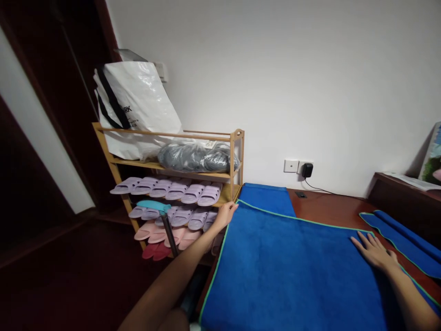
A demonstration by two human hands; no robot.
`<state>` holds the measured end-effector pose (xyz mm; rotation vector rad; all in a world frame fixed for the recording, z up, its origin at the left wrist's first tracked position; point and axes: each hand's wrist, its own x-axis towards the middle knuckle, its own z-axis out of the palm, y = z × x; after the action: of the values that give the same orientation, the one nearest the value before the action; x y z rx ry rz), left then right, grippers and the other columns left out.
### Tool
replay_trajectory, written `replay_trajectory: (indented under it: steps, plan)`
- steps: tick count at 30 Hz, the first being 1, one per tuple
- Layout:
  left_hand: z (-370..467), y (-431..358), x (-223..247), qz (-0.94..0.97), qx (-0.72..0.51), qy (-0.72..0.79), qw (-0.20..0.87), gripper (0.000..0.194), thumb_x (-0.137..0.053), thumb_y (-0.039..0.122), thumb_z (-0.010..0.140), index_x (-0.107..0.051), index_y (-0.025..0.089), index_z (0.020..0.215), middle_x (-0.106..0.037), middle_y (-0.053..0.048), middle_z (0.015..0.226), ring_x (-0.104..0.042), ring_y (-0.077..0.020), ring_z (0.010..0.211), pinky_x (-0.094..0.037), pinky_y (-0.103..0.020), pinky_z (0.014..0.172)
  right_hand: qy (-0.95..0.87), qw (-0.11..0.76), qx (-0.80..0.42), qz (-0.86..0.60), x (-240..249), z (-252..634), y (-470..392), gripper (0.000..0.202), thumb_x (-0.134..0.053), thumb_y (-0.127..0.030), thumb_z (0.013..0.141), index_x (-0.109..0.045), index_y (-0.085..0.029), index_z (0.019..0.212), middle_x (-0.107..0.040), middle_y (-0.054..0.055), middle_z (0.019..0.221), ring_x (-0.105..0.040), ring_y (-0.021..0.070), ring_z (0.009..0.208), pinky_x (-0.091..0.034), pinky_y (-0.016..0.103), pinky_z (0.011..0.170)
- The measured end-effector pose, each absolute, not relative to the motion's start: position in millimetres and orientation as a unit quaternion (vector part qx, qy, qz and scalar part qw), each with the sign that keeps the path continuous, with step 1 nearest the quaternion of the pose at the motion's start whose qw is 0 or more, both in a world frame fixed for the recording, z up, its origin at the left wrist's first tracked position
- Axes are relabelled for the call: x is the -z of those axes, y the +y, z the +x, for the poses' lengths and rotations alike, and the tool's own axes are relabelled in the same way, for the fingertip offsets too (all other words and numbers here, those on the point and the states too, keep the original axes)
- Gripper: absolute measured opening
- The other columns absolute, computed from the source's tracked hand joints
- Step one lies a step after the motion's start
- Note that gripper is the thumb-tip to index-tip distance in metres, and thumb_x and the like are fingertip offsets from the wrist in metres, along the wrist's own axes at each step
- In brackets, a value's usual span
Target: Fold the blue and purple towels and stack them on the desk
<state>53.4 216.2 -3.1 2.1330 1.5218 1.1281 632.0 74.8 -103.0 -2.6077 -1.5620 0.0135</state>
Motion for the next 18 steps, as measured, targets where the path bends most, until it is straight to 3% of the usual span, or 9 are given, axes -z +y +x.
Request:
replay_trajectory:
  steps: [8,12,15,18]
  plan:
    - [49,243,13,0.741,-0.345,0.565,0.110,0.035,-0.040,0.038,0.089,-0.050,0.018,0.062,-0.053,0.001,0.059,-0.051,-0.0148,0.061,-0.035,-0.021,0.061,-0.491,0.059,-0.023,-0.869,93,626,101,0.079,-0.018,-0.069,0.080,-0.033,-0.023,0.143,-0.023,0.013,0.150,-0.019,0.0287,0.139,-0.019,0.063,0.105]
    - [50,241,12,0.742,-0.293,0.596,0.091,0.030,-0.045,0.036,0.090,-0.056,0.017,0.069,-0.060,-0.004,0.067,-0.058,-0.0198,0.069,-0.037,-0.025,0.064,-0.473,0.072,-0.011,-0.878,93,618,99,0.079,-0.017,-0.070,0.081,-0.030,-0.025,0.145,-0.019,0.012,0.152,-0.016,0.0291,0.140,-0.017,0.063,0.106]
    - [51,222,6,0.735,-0.263,0.621,0.071,0.020,-0.049,0.034,0.090,-0.059,0.017,0.088,-0.065,-0.011,0.082,-0.061,-0.0263,0.081,-0.040,-0.031,0.070,-0.468,0.083,0.000,-0.880,91,611,96,0.078,-0.013,-0.069,0.082,-0.028,-0.025,0.145,-0.018,0.011,0.153,-0.016,0.0271,0.140,-0.018,0.061,0.106]
    - [48,180,-5,0.761,-0.254,0.596,0.038,0.025,-0.043,0.035,0.095,-0.056,0.017,0.107,-0.063,-0.013,0.105,-0.058,-0.0267,0.100,-0.041,-0.036,0.084,-0.468,0.096,0.020,-0.878,83,606,90,0.078,-0.011,-0.065,0.083,-0.029,-0.021,0.145,-0.021,0.011,0.152,-0.016,0.0266,0.140,-0.020,0.059,0.106]
